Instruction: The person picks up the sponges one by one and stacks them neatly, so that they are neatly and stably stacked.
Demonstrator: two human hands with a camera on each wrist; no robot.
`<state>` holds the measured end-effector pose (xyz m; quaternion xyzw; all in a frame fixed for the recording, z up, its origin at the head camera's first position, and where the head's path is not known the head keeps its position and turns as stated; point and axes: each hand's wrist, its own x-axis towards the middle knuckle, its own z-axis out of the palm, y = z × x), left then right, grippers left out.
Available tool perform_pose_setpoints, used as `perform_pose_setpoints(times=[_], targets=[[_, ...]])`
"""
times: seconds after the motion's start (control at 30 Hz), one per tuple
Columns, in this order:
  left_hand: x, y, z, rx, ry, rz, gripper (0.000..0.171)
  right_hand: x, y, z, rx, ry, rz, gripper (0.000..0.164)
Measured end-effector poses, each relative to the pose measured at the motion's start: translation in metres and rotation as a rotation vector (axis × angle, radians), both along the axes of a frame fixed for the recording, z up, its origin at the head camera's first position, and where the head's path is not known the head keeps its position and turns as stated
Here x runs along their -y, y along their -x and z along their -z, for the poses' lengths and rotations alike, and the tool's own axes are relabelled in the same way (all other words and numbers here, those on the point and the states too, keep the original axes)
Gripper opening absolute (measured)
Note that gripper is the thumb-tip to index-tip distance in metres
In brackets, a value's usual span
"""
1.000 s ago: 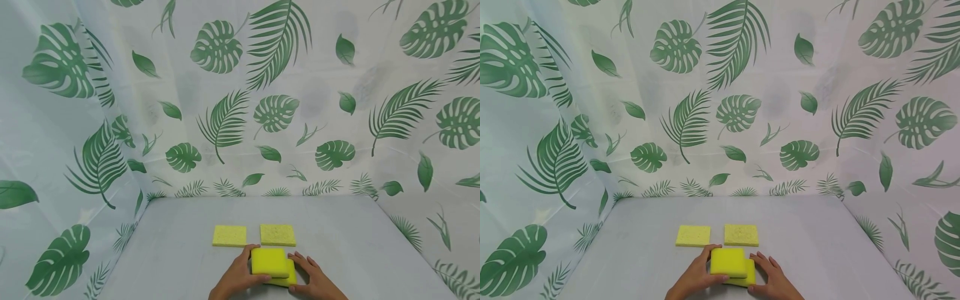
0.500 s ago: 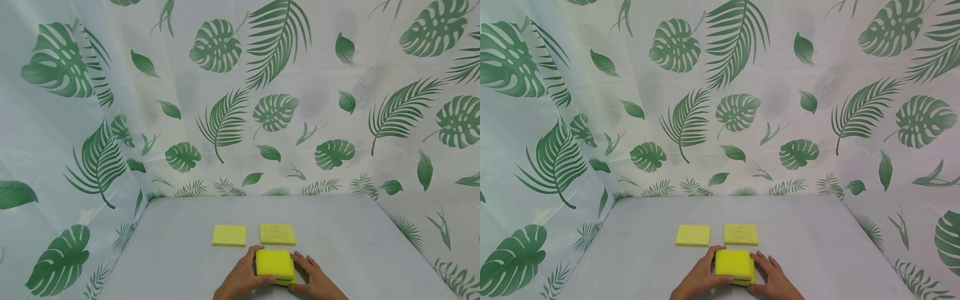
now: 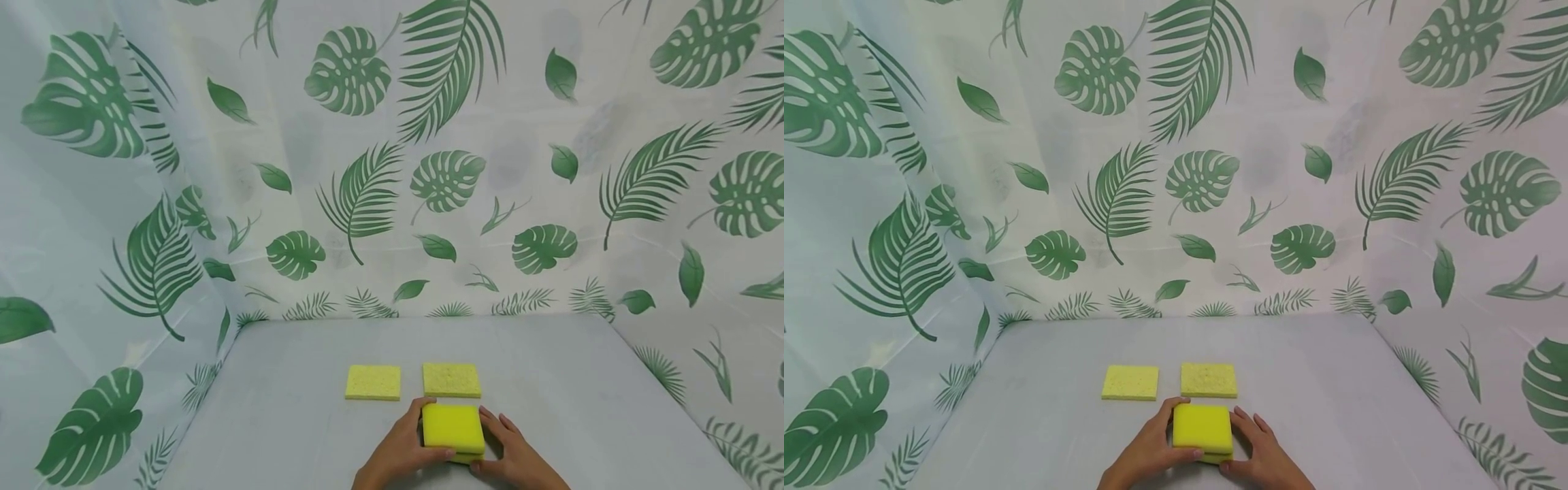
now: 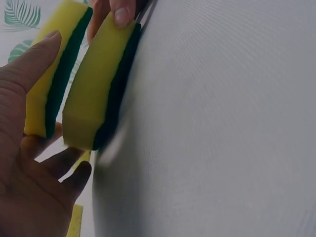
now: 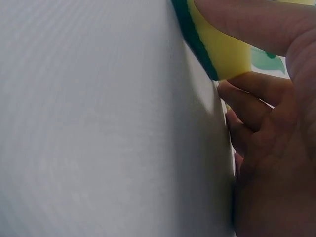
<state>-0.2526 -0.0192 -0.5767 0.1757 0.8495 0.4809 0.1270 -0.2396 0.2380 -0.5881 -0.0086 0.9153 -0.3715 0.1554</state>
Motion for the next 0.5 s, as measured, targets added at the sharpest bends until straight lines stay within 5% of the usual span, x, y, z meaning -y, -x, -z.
perform_pose_setpoints(times=[0.5], targets=[[-0.0042, 0.0026, 0.0044, -0.003, 0.012, 0.025, 0.09, 0.0001, 0.0002, 0.0017, -0.009, 0.013, -0.004, 0.104]])
